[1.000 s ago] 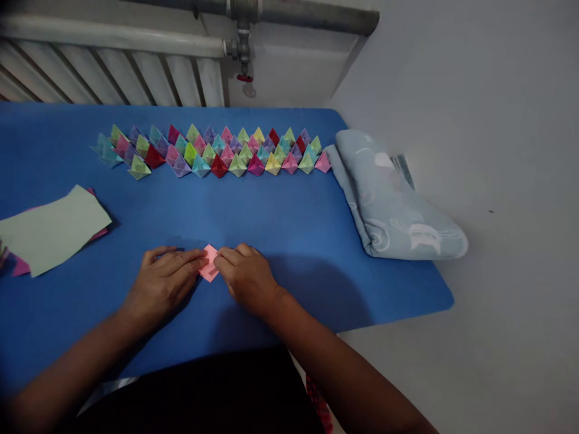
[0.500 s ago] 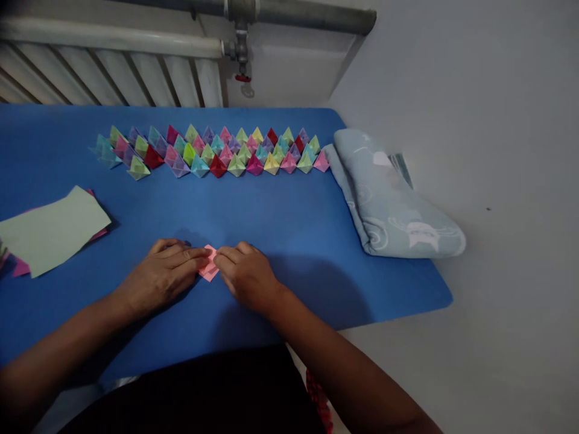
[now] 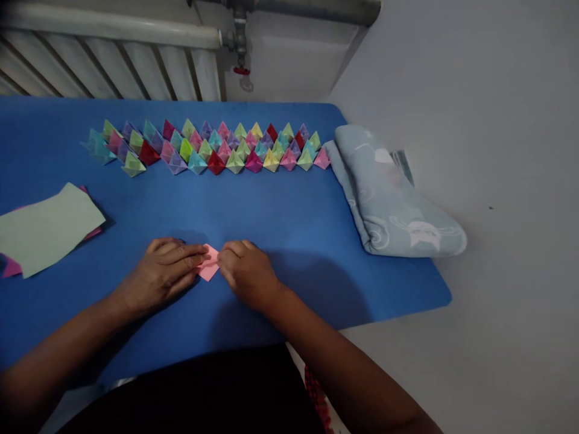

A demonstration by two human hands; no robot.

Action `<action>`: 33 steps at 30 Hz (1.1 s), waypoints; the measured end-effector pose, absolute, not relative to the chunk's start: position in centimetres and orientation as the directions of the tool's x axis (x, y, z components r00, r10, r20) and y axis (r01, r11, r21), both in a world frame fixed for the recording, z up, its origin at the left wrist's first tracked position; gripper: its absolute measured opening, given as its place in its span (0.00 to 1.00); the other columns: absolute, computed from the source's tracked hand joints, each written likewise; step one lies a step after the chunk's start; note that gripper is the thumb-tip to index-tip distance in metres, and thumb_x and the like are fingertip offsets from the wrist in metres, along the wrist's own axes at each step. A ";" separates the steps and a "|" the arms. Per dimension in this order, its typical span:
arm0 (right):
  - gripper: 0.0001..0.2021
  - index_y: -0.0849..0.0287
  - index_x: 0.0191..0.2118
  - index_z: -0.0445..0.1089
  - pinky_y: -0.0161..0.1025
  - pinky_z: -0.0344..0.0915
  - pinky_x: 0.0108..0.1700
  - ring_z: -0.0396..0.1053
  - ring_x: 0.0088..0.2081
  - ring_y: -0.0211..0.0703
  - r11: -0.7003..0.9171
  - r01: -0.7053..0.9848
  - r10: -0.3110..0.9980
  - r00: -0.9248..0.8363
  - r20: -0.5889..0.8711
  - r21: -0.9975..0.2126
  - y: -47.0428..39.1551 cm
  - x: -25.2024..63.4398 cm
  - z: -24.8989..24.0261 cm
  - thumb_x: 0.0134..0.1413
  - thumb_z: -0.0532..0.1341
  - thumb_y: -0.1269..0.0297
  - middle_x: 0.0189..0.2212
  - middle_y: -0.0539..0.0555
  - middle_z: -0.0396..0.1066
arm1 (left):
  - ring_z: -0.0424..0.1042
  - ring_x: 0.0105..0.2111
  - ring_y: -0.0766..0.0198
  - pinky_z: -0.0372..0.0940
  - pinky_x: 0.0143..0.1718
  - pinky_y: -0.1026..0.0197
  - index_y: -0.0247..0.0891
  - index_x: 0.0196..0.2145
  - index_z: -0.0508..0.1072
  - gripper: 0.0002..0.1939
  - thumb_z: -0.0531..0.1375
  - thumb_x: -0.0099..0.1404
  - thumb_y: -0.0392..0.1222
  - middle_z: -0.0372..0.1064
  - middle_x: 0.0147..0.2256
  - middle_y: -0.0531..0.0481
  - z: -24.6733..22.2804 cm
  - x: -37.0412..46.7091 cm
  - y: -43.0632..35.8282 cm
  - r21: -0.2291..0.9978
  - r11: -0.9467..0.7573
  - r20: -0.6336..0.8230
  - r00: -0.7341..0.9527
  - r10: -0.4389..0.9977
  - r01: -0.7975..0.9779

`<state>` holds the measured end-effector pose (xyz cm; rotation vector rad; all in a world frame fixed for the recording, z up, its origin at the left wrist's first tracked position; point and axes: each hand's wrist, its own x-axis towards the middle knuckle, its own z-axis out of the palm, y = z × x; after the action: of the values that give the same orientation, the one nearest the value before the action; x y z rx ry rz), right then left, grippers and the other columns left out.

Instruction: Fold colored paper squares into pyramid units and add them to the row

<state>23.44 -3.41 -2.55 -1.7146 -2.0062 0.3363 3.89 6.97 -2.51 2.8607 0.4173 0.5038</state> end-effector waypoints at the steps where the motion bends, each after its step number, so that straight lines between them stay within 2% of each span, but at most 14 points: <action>1: 0.11 0.61 0.40 0.73 0.42 0.64 0.49 0.68 0.43 0.43 0.179 0.854 0.976 -0.089 0.201 -0.488 -3.4 23.4 -2.5 0.66 0.52 0.68 0.42 0.58 0.72 | 0.71 0.43 0.58 0.58 0.47 0.50 0.45 0.46 0.75 0.12 0.53 0.70 0.41 0.74 0.49 0.48 -2.4 3.9 7.0 0.267 -0.932 0.299 0.899 0.321 0.244; 8: 0.11 0.60 0.38 0.73 0.43 0.64 0.50 0.68 0.45 0.44 0.103 0.846 0.983 -0.006 0.184 -0.523 -3.1 23.0 -2.4 0.65 0.53 0.69 0.43 0.59 0.72 | 0.71 0.41 0.58 0.58 0.46 0.49 0.43 0.43 0.76 0.13 0.52 0.71 0.43 0.76 0.46 0.48 -2.2 4.7 6.8 0.382 -0.858 0.261 0.851 0.456 0.343; 15: 0.10 0.60 0.34 0.70 0.42 0.64 0.48 0.68 0.43 0.44 0.031 0.864 0.990 0.042 0.133 -0.503 -2.4 22.6 -1.8 0.64 0.52 0.69 0.39 0.58 0.72 | 0.71 0.41 0.55 0.57 0.44 0.48 0.41 0.38 0.76 0.14 0.51 0.71 0.45 0.77 0.42 0.48 -2.2 5.6 6.2 0.371 -0.819 0.277 0.789 0.548 0.438; 23: 0.09 0.60 0.33 0.68 0.39 0.62 0.42 0.66 0.38 0.43 -0.030 0.874 0.993 0.083 0.089 -0.485 -1.9 22.3 -1.2 0.62 0.53 0.69 0.35 0.56 0.70 | 0.71 0.37 0.57 0.56 0.46 0.48 0.43 0.44 0.72 0.11 0.53 0.70 0.46 0.76 0.37 0.51 -2.4 5.6 6.0 0.412 -0.761 0.246 0.744 0.622 0.500; 28: 0.08 0.60 0.31 0.68 0.38 0.60 0.38 0.65 0.35 0.41 -0.058 0.878 0.991 0.109 0.082 -0.475 -1.6 22.3 -1.1 0.61 0.55 0.69 0.33 0.55 0.69 | 0.71 0.36 0.59 0.56 0.46 0.50 0.44 0.52 0.68 0.14 0.54 0.70 0.45 0.76 0.39 0.50 -2.6 5.7 5.9 0.409 -0.761 0.268 0.730 0.628 0.505; 33: 0.08 0.61 0.31 0.69 0.37 0.59 0.37 0.65 0.36 0.42 -0.070 0.882 0.992 0.111 0.063 -0.466 -1.5 22.2 -0.9 0.61 0.56 0.68 0.33 0.55 0.69 | 0.71 0.37 0.59 0.56 0.47 0.50 0.43 0.51 0.69 0.14 0.54 0.70 0.44 0.76 0.38 0.50 -2.5 5.9 5.9 0.424 -0.724 0.233 0.707 0.668 0.544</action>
<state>22.21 -1.48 -0.90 -2.0087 -1.8239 0.3842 5.93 5.86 -2.53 2.5911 0.9498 0.5365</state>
